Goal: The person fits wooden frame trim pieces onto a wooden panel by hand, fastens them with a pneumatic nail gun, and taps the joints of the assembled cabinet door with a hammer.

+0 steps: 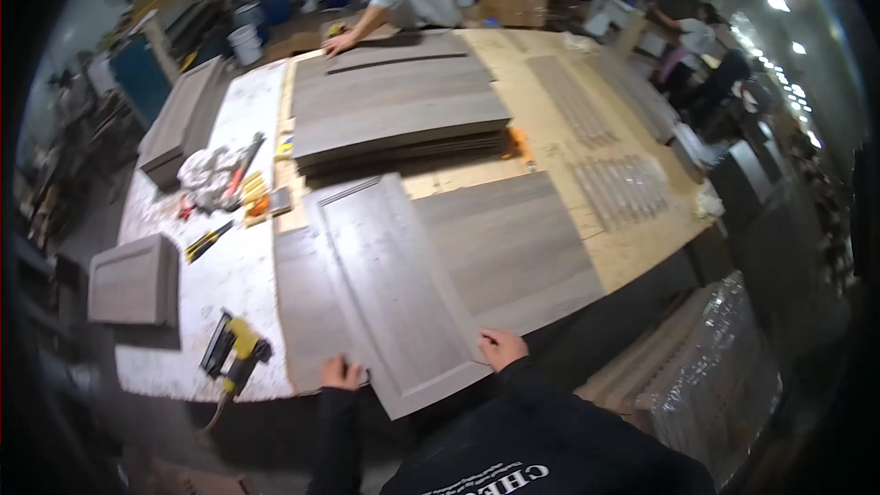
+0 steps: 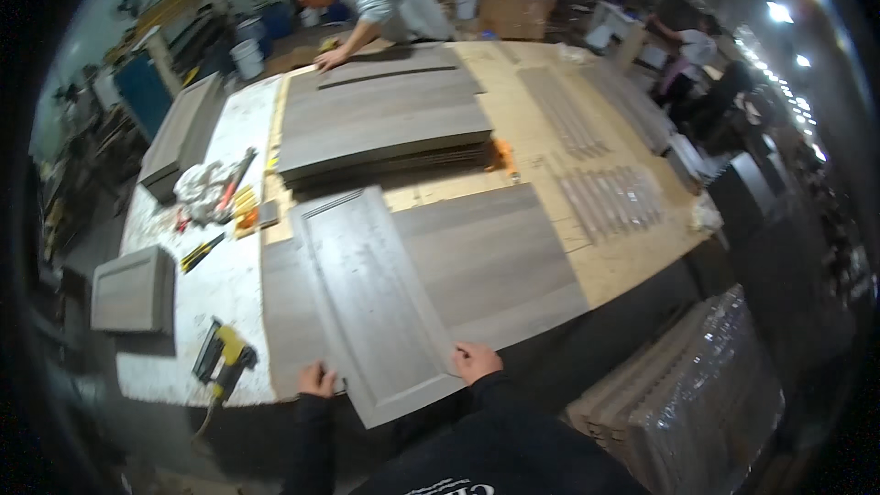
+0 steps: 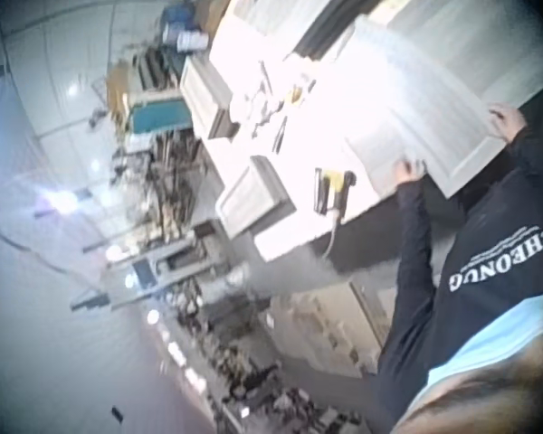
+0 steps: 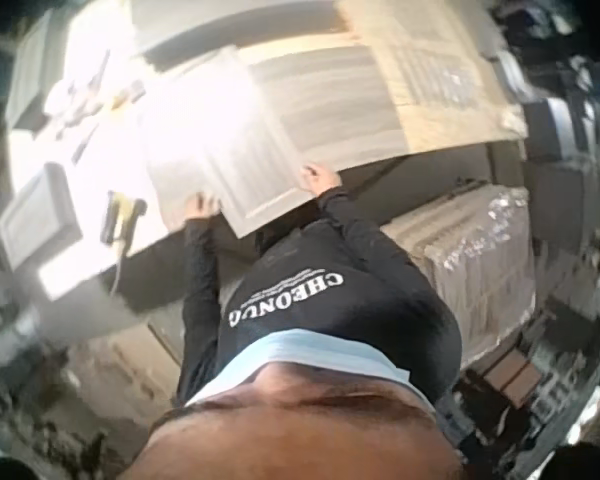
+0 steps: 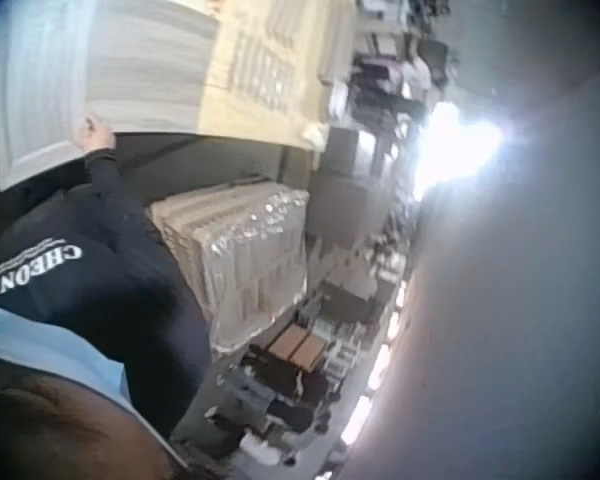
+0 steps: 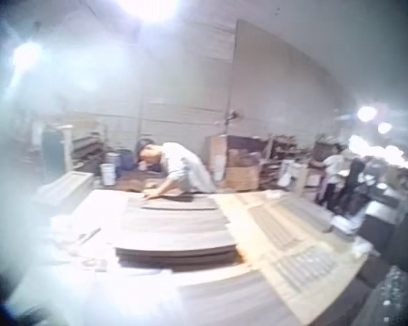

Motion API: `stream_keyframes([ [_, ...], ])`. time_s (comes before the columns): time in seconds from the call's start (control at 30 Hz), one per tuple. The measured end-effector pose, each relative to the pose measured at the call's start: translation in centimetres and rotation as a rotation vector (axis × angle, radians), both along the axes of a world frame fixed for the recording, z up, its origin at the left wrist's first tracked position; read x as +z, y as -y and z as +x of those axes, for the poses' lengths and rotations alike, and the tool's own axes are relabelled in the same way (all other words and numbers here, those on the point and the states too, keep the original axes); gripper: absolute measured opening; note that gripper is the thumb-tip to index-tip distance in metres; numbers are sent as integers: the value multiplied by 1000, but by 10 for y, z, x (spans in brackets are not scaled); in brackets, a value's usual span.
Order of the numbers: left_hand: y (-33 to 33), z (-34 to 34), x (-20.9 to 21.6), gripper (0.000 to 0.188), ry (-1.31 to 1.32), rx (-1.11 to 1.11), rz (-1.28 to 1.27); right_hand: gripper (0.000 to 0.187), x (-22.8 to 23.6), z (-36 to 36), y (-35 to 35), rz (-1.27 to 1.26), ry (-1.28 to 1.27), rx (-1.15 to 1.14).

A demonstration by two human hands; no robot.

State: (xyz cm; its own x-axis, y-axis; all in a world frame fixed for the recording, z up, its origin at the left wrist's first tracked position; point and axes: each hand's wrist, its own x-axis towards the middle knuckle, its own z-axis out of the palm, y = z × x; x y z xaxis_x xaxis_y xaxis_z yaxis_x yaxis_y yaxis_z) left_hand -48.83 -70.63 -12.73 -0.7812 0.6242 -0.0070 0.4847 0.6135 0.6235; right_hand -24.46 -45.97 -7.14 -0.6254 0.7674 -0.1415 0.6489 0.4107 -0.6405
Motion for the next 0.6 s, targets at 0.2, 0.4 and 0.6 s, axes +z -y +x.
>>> stream_keyframes([
  [0.2,-24,11,9,53,7,217,40,34,-5,13,49,-369,-125,-50],
  [0.4,-27,-40,61,55,155,250,281,36,19,7,73,-532,-138,149],
  [0.6,71,83,40,38,159,643,455,38,64,-26,55,21,-325,659],
])
